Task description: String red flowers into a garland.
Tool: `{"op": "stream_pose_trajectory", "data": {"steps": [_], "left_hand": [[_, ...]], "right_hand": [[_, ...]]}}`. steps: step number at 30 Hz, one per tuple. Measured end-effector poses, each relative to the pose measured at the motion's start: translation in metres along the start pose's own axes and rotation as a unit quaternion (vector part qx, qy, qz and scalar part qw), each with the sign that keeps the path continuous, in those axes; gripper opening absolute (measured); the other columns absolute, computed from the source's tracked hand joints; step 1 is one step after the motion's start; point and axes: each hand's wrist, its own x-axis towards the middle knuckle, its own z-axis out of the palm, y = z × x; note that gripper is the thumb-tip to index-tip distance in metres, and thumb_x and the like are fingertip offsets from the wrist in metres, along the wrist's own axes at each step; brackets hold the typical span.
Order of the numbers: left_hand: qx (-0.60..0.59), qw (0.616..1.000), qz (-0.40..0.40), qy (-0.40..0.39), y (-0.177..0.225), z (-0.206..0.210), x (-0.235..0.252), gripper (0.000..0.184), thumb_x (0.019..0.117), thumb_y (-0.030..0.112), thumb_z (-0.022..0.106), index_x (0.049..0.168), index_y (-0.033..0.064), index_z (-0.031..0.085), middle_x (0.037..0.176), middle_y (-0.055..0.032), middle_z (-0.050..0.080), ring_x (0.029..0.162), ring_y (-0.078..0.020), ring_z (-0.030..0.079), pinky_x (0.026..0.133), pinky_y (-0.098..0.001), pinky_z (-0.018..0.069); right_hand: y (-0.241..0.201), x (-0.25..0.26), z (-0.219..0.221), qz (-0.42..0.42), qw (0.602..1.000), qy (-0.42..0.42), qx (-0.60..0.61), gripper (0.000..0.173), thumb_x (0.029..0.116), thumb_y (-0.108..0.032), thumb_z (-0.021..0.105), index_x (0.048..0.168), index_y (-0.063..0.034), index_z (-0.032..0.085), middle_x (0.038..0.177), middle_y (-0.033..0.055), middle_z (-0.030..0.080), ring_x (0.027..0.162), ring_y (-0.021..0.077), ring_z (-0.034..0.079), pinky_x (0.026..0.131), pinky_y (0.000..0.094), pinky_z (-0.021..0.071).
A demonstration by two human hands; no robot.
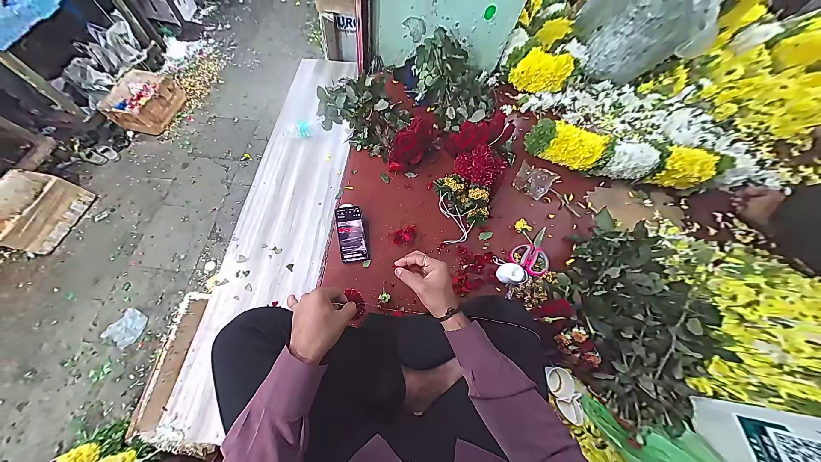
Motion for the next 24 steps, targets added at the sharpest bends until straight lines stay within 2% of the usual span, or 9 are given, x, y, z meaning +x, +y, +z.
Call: {"op": "stream_pose_trajectory", "data": {"steps": [3, 5, 6, 8, 10, 12, 15, 18, 24], "left_hand": [[-0.008, 1.0, 0.004, -0.002, 0.0, 0.001, 0.0, 0.02, 0.0851, 0.045, 0.069, 0.083, 0.0257, 0.075, 0.074, 0.0077, 0.071, 0.074, -0.0117, 0.068, 0.099, -0.0673, 0.0429], [-0.019, 1.0, 0.004, -0.003, 0.001, 0.002, 0.0, 0.02, 0.085, 0.044, 0.069, 0.082, 0.0254, 0.075, 0.073, 0.0077, 0.071, 0.074, -0.0117, 0.068, 0.096, -0.0658, 0.0457], [-0.026, 1.0, 0.002, -0.006, 0.002, 0.003, 0.0, 0.019, 0.0851, 0.044, 0.07, 0.083, 0.0252, 0.076, 0.074, 0.0078, 0.071, 0.074, -0.0116, 0.069, 0.093, -0.0632, 0.0493], [-0.043, 0.999, 0.001, -0.014, 0.004, 0.004, 0.0, 0.02, 0.0857, 0.043, 0.071, 0.082, 0.0243, 0.076, 0.073, 0.0075, 0.071, 0.069, -0.0107, 0.068, 0.076, -0.053, 0.0571], [-0.072, 0.997, -0.002, -0.026, 0.008, 0.005, 0.0, 0.021, 0.088, 0.041, 0.071, 0.084, 0.0216, 0.077, 0.073, 0.0061, 0.071, 0.067, -0.01, 0.067, 0.068, -0.0454, 0.0561], [-0.104, 0.994, 0.0, -0.044, 0.009, 0.005, 0.0, 0.021, 0.0923, 0.037, 0.068, 0.089, 0.0183, 0.078, 0.075, 0.0041, 0.071, 0.068, -0.0102, 0.066, 0.068, -0.0426, 0.0553], [-0.157, 0.985, 0.011, -0.073, 0.008, 0.006, 0.0, 0.02, 0.0964, 0.027, 0.063, 0.097, 0.0147, 0.078, 0.078, 0.0032, 0.072, 0.067, -0.0075, 0.067, 0.067, -0.0335, 0.0578], [-0.194, 0.976, 0.033, -0.098, 0.012, 0.007, -0.001, 0.019, 0.0948, 0.022, 0.063, 0.1, 0.0133, 0.079, 0.076, 0.0043, 0.072, 0.065, -0.0052, 0.066, 0.063, -0.0281, 0.0569], [-0.174, 0.972, 0.1, -0.124, 0.01, 0.009, 0.0, 0.017, 0.0924, 0.028, 0.068, 0.098, 0.0155, 0.079, 0.078, 0.0052, 0.073, 0.067, -0.0042, 0.067, 0.066, -0.0301, 0.0585]], "right_hand": [[-0.006, -0.007, 0.006, 0.003, 1.0, 0.015, 0.021, 0.009, 0.0904, -0.01, 0.073, 0.096, -0.0053, 0.078, 0.099, 0.0069, 0.075, 0.076, 0.017, 0.069, 0.067, 0.033, 0.0603], [-0.01, -0.013, 0.01, 0.012, 0.999, 0.033, 0.04, 0.01, 0.0893, -0.007, 0.073, 0.098, -0.0038, 0.076, 0.096, 0.0087, 0.075, 0.074, 0.0183, 0.069, 0.066, 0.0336, 0.06], [-0.012, -0.016, 0.012, 0.015, 0.997, 0.041, 0.059, 0.015, 0.0877, -0.005, 0.074, 0.103, -0.0022, 0.074, 0.096, 0.011, 0.074, 0.075, 0.0204, 0.069, 0.067, 0.0348, 0.061], [-0.017, -0.022, 0.015, 0.023, 0.993, 0.044, 0.103, 0.03, 0.0845, 0.0, 0.075, 0.114, 0.0009, 0.068, 0.094, 0.0151, 0.073, 0.076, 0.0243, 0.07, 0.066, 0.0373, 0.061], [-0.026, -0.03, 0.019, 0.046, 0.988, 0.027, 0.147, 0.045, 0.0822, 0.002, 0.076, 0.124, 0.0031, 0.06, 0.092, 0.0181, 0.073, 0.074, 0.0258, 0.07, 0.064, 0.0377, 0.0601], [-0.037, -0.04, 0.025, 0.081, 0.979, -0.008, 0.188, 0.053, 0.0809, 0.004, 0.077, 0.129, 0.0048, 0.054, 0.091, 0.0197, 0.072, 0.068, 0.0241, 0.067, 0.058, 0.0346, 0.0569], [-0.045, -0.053, 0.033, 0.127, 0.972, -0.056, 0.191, 0.059, 0.0785, 0.004, 0.08, 0.13, 0.0065, 0.052, 0.089, 0.0193, 0.073, 0.062, 0.0236, 0.067, 0.05, 0.0319, 0.0549], [-0.04, -0.056, 0.04, 0.15, 0.977, -0.05, 0.143, 0.062, 0.0753, 0.001, 0.086, 0.128, 0.0056, 0.053, 0.088, 0.0161, 0.075, 0.062, 0.0238, 0.07, 0.049, 0.0323, 0.0574], [-0.036, -0.052, 0.036, 0.173, 0.982, -0.049, 0.06, 0.067, 0.0726, -0.009, 0.09, 0.129, -0.0012, 0.055, 0.081, 0.0099, 0.074, 0.057, 0.0202, 0.068, 0.046, 0.0312, 0.0567]]}}
